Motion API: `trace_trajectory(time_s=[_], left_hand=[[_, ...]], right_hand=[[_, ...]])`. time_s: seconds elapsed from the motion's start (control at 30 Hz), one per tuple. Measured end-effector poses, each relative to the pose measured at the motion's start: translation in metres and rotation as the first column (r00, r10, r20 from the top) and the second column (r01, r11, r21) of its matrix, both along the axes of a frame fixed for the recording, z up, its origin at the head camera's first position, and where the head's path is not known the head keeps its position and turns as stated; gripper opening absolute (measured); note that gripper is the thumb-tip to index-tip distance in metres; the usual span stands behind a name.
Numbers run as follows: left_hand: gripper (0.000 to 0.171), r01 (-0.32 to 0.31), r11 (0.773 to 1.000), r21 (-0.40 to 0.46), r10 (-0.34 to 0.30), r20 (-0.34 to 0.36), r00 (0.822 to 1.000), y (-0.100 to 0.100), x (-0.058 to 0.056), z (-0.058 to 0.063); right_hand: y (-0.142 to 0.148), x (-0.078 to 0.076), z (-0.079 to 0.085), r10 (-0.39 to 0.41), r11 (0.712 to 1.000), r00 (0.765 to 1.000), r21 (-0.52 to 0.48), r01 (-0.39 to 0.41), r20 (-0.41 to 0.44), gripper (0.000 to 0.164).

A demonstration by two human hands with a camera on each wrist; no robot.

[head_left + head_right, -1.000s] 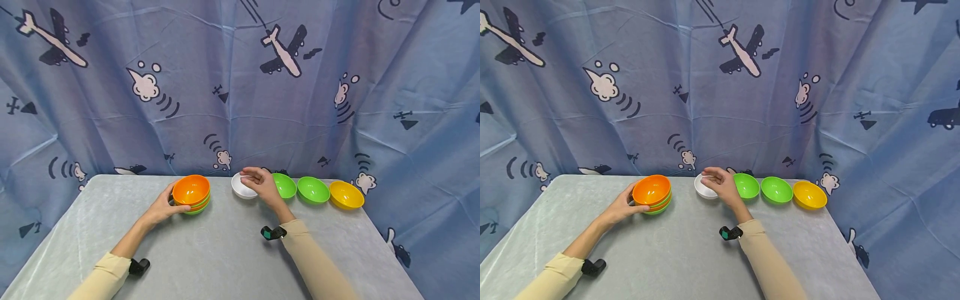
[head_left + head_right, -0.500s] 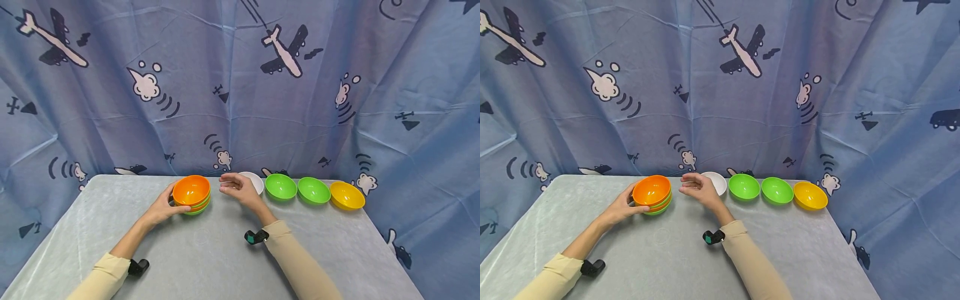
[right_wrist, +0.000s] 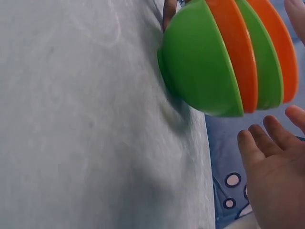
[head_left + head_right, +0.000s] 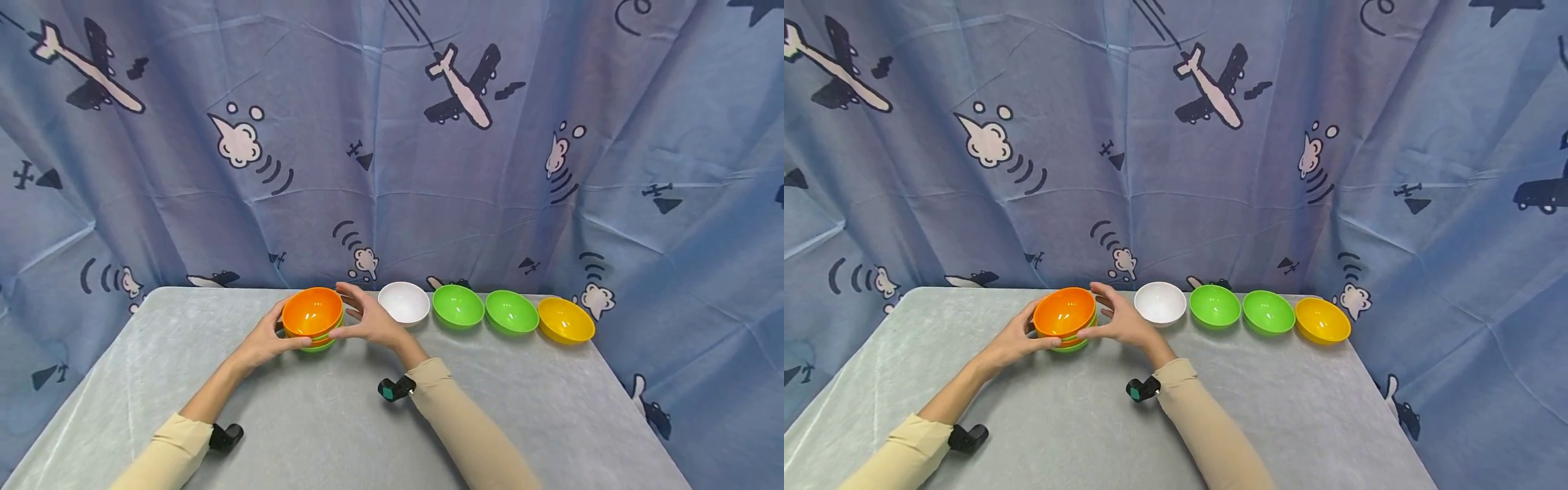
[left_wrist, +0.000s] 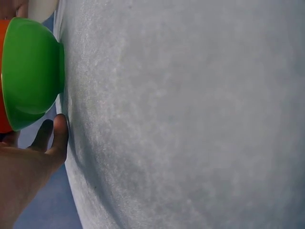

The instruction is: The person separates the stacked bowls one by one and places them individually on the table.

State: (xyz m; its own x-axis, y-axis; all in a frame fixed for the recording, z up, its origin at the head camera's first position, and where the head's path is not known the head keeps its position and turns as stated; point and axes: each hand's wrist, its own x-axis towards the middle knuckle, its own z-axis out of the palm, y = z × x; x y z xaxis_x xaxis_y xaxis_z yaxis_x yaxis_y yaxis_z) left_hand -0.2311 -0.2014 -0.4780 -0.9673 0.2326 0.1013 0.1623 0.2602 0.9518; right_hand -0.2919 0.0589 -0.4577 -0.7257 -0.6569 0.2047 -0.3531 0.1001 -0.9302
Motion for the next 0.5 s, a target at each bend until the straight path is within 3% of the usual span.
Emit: trace_trajectory(time_s=[0.5], left_hand=[[0.092,-0.005,1.000,-0.001,0.005,0.016,1.000,0.001,0.001,0.004]], right_hand=[[-0.019,-0.001,-0.008,-0.054,0.998,0.998,0.029,0.054,-0.015,0.090]])
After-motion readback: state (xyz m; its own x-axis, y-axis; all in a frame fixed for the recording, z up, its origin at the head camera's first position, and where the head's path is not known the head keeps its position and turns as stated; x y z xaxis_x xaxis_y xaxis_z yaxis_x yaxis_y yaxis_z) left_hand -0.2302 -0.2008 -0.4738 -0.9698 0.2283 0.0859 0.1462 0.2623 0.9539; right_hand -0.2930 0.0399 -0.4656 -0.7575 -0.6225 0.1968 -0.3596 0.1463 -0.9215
